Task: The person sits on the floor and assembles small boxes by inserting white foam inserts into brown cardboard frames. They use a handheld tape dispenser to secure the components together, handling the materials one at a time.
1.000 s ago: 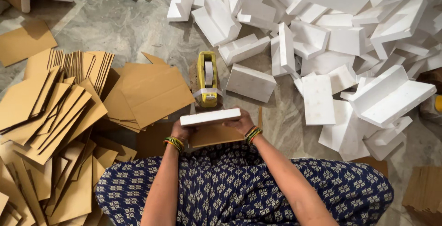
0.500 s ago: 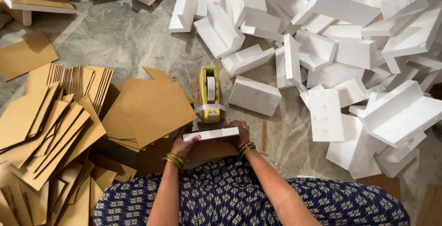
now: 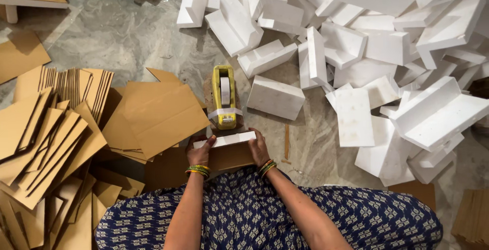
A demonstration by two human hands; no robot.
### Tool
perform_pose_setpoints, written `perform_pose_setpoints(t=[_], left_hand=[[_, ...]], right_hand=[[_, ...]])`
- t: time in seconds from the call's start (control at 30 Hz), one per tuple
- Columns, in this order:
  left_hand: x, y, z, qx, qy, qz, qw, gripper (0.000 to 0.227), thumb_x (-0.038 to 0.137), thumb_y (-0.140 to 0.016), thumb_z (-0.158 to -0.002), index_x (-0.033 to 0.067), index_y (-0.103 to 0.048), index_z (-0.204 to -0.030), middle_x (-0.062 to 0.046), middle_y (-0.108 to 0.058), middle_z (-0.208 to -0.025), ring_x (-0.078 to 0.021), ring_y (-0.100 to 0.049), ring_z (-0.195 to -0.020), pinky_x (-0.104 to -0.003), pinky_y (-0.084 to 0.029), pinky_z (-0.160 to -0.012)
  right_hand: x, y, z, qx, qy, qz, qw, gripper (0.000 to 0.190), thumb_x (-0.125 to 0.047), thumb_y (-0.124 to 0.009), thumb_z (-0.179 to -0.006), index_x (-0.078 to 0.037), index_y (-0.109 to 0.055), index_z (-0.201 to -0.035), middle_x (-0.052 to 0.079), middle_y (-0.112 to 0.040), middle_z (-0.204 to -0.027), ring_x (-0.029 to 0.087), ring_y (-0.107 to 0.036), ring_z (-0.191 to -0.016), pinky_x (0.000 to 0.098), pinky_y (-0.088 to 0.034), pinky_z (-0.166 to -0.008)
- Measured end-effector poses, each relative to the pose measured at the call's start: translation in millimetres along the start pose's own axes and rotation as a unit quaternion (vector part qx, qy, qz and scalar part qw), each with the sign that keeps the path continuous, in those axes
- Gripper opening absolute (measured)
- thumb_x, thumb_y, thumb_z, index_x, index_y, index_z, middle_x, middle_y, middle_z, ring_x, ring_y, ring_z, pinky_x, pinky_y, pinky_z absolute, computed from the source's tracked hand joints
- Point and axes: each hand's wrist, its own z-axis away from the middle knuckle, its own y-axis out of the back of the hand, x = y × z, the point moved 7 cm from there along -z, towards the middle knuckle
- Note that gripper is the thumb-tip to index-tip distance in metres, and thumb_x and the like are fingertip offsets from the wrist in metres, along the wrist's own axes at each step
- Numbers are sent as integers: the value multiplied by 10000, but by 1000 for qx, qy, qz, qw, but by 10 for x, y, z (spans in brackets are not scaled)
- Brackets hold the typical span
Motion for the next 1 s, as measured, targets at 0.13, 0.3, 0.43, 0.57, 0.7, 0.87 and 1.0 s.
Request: perform_pose_setpoints(t=[0.13,0.3,0.43,0.57,0.7,0.87,1.0], left_hand=[[-165,41,22,4,-4,-35,999,446,353,-934,-673,63,-757,-962,-99,-750,-999,-225,-679,-923,-350,-527,-896],[-422,-9,-180,39,-67,59,995,330,319,-859,-828,20,-742,-903,-78,-729,-896,-168,-641,-866,-331,-509,-868],[-734,0,-303,58,-66,103,991,248,255,-769,-912,8,-744,-917,-52,-718,-865,-135,-615,-840,-322,-501,-842],[-607,51,-339,59,-122,115,984,187,197,-722,-894,17,-743,-936,-48,-720,-877,-120,-622,-830,-310,-508,-821],[-160,99,-121,63,-180,-140,972,224,269,-712,-965,51,-757,-938,-69,-732,-862,-189,-658,-814,-359,-524,-845],[567,-351,627,-16,-450,-470,759,263,286,-653,-975,132,-703,-1183,-74,-722,-1116,-271,-646,-1102,-469,-479,-1001],[744,-666,885,-57,-448,-522,723,603,328,-614,-887,78,-551,-1431,-143,-592,-1215,-318,-527,-1195,-497,-375,-1092]], right_hand=[[3,-141,28,-2,-103,-202,974,878,-774,-303,-921,-73,-561,-1382,137,-683,-1134,282,-641,-1078,430,-521,-966],[-222,-106,-37,160,-70,0,985,706,-568,-254,-1053,-20,-695,-1100,168,-728,-1003,300,-677,-985,402,-502,-937],[-378,-111,27,174,-21,28,984,652,-488,-242,-1077,-11,-686,-1099,170,-720,-1064,314,-652,-1045,413,-469,-954],[-374,-161,-85,181,-22,-48,982,548,-386,-283,-1030,-11,-682,-1041,178,-721,-997,324,-674,-944,416,-506,-888],[-259,-248,-26,259,-86,-56,960,515,-345,-297,-1008,-13,-685,-946,183,-727,-888,335,-681,-819,417,-530,-816],[-245,-325,106,299,-116,-45,946,530,-361,-277,-1023,-31,-681,-927,170,-725,-886,333,-682,-821,424,-528,-808],[-298,-283,-10,275,-72,6,959,471,-372,-317,-1017,-27,-636,-988,168,-702,-892,329,-679,-799,426,-551,-772]])
